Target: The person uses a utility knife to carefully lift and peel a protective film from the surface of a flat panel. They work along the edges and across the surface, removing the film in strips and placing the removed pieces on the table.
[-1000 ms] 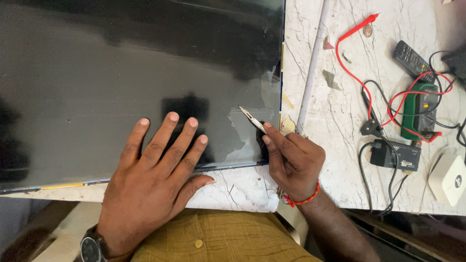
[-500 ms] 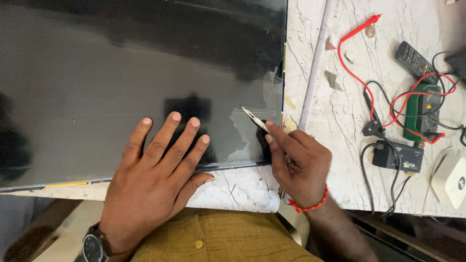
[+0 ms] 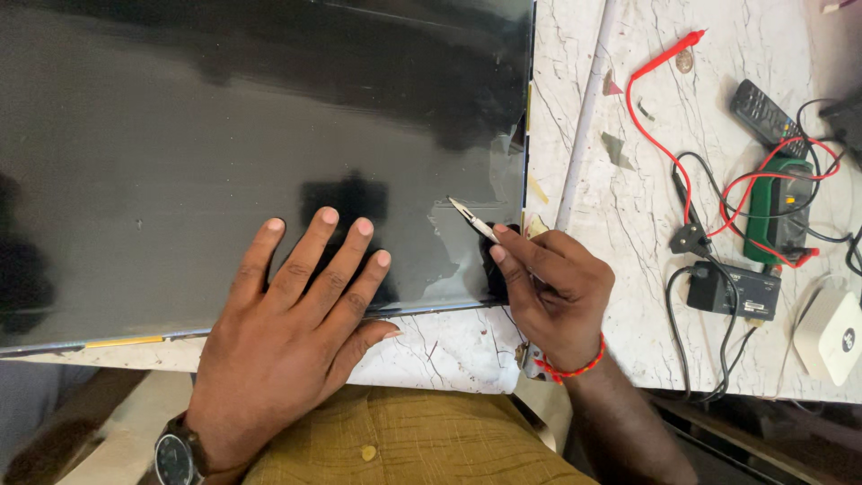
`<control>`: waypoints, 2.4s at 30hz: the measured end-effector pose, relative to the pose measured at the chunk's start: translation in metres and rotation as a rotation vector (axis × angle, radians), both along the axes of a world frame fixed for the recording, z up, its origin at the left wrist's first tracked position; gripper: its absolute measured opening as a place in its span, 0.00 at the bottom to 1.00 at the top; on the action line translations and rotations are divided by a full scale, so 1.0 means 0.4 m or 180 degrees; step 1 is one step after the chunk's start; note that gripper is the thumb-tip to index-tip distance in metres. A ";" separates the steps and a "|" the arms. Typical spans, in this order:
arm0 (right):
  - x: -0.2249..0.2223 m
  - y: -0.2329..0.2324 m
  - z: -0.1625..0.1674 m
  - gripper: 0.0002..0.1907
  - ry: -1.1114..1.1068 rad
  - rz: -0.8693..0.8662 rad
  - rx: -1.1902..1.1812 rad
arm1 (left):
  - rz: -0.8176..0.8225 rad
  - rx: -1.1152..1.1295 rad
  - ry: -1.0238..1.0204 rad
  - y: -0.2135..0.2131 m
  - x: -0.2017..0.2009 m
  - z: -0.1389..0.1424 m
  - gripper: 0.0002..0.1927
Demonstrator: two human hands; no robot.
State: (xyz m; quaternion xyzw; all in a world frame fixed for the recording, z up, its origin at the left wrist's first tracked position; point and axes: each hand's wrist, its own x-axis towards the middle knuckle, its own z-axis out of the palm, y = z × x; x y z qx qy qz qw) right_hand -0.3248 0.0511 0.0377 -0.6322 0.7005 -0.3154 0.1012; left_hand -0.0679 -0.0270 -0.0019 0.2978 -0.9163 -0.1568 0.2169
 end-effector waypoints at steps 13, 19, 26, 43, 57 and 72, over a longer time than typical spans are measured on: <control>0.016 0.002 -0.021 0.15 0.0261 -0.0021 -0.0191 | 0.0001 0.0069 -0.0013 0.005 0.000 -0.005 0.32; 0.016 0.000 -0.023 0.16 0.0325 0.0005 -0.0230 | 0.0000 0.0117 -0.0012 0.004 0.003 -0.006 0.32; 0.021 -0.004 -0.022 0.15 0.0362 -0.0012 -0.0219 | 0.0030 0.0119 -0.0002 0.006 0.004 -0.003 0.32; 0.002 -0.031 -0.013 0.15 0.0443 0.0169 -0.0187 | 0.0033 0.0115 0.0070 -0.003 0.011 0.004 0.31; -0.054 -0.080 0.012 0.14 0.0386 0.0549 -0.0087 | 0.0042 0.0087 0.0055 -0.006 0.016 0.009 0.31; -0.135 -0.163 0.019 0.18 0.0430 0.1143 -0.0045 | 0.0049 0.0071 0.0042 -0.010 0.017 -0.001 0.31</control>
